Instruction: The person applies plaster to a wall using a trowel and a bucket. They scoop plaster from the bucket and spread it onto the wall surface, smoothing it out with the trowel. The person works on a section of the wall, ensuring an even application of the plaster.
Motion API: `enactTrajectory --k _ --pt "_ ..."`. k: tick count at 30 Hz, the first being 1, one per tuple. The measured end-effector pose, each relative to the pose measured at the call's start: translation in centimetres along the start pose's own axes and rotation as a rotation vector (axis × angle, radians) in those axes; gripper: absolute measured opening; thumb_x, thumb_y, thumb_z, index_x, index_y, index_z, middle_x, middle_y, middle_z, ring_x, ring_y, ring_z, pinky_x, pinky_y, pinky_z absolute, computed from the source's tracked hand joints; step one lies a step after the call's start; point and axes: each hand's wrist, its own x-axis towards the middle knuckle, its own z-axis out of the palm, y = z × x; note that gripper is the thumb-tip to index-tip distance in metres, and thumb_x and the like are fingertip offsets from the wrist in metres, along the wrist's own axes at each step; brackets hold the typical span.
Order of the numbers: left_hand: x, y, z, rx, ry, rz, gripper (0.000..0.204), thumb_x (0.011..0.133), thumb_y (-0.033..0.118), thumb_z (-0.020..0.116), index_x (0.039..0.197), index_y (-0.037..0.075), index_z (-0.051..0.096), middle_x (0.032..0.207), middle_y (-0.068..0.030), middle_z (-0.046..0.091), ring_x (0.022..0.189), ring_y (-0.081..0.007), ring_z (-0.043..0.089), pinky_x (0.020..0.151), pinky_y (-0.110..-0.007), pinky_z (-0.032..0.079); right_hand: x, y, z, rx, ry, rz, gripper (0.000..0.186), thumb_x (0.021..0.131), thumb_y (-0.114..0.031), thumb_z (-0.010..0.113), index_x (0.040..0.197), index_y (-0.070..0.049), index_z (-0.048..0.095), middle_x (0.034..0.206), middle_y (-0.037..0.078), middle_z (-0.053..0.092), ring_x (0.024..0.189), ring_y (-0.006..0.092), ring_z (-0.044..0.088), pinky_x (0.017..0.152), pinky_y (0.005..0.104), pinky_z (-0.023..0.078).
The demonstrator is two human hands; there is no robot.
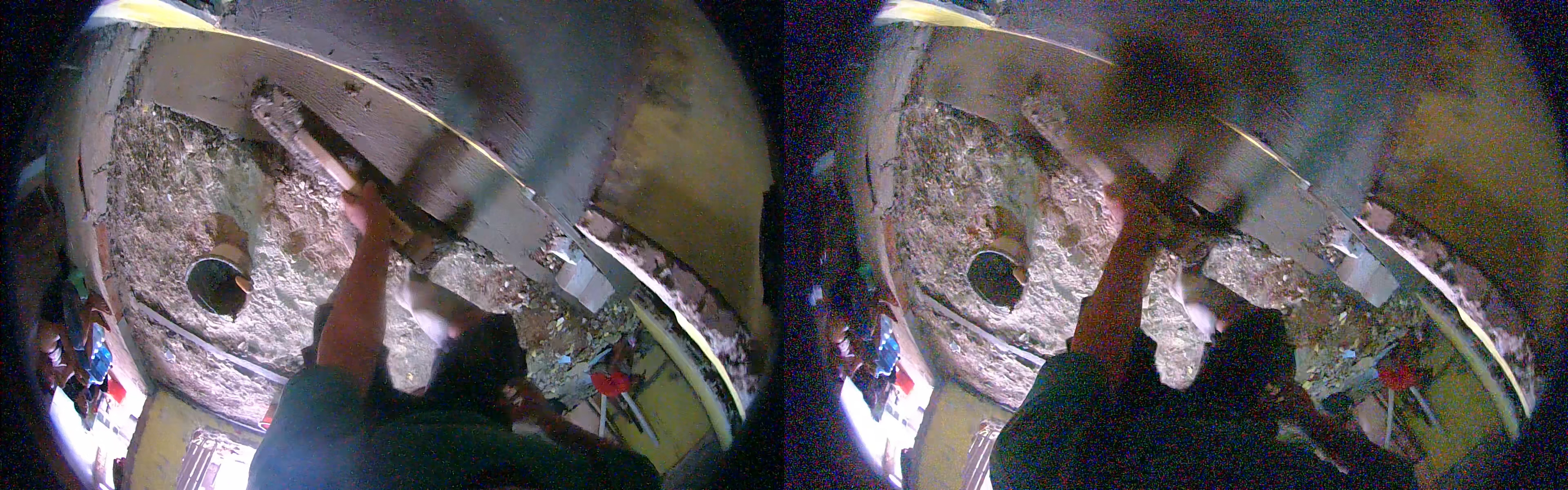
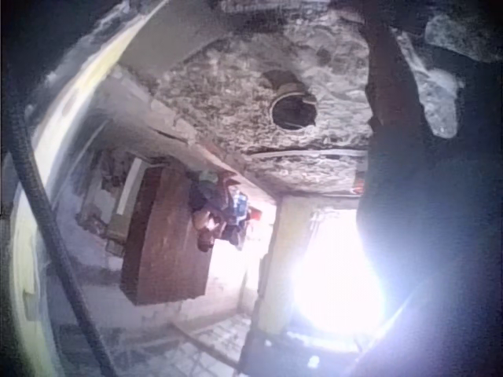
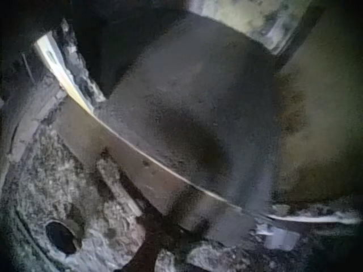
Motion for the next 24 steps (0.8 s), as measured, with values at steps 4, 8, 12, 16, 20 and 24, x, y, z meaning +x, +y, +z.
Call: enactTrajectory --k 4,8,12,16,20,24 --pt "3.7 -1.3 9.2 -0.198 0.040 0.140 0.050 0.076 0.022 0.063 0.113 -0.004 0.041 0.101 -0.0243 0.056 0.087 -0.0392 0.057 0.078 -0.047 0.046 11.0 -2.6 -1.1 -0.175 0.658 -0.361 0.041 0.087 -0.025 0.059 0.121 -0.004 0.052 0.121 0.019 0.053 0.111 0.0357 0.050 0.097 0.0452 0.037" --pt "8.9 -5.0 15.9 -0.232 0.110 0.168 0.046 0.075 0.019 0.061 0.110 -0.002 0.039 0.100 -0.0235 0.054 0.088 -0.0400 0.055 0.081 -0.047 0.044 19.0 -3.7 -2.2 -0.210 0.744 -0.492 0.046 0.086 -0.028 0.060 0.123 -0.003 0.050 0.125 0.021 0.050 0.117 0.0379 0.045 0.102 0.0484 0.031" --pt "8.9 -4.6 20.9 -0.383 0.078 0.148 0.045 0.075 0.019 0.061 0.110 0.000 0.040 0.102 -0.0220 0.053 0.090 -0.0392 0.055 0.083 -0.048 0.043 21.7 -2.4 -3.5 -0.255 0.752 -0.533 0.049 0.085 -0.031 0.061 0.123 -0.003 0.050 0.127 0.022 0.049 0.119 0.0387 0.043 0.103 0.0499 0.029" --pt "11.4 -5.9 24.9 -0.312 0.006 0.095 0.045 0.077 0.019 0.061 0.111 -0.001 0.040 0.105 -0.0228 0.053 0.094 -0.0406 0.055 0.084 -0.050 0.043 24.2 -1.6 -4.7 -0.323 0.788 -0.589 0.050 0.084 -0.033 0.062 0.123 -0.004 0.050 0.127 0.021 0.049 0.119 0.0384 0.043 0.103 0.0499 0.029" --pt "10.5 -4.2 25.9 -0.293 0.035 0.187 0.046 0.083 0.025 0.060 0.115 0.001 0.037 0.110 -0.0257 0.052 0.100 -0.0432 0.054 0.086 -0.051 0.043 26.8 -0.4 -5.7 -0.382 0.835 -0.614 0.051 0.083 -0.035 0.062 0.123 -0.004 0.051 0.127 0.021 0.049 0.119 0.0381 0.043 0.103 0.0498 0.029" --pt "12.2 0.1 23.4 -0.401 0.068 0.242 0.048 0.090 0.034 0.055 0.119 0.003 0.032 0.111 -0.0276 0.054 0.100 -0.0446 0.056 0.083 -0.051 0.047 28.2 -0.3 -5.6 -0.390 0.855 -0.675 0.052 0.083 -0.037 0.063 0.122 -0.004 0.051 0.127 0.021 0.049 0.119 0.0379 0.043 0.103 0.0497 0.029"
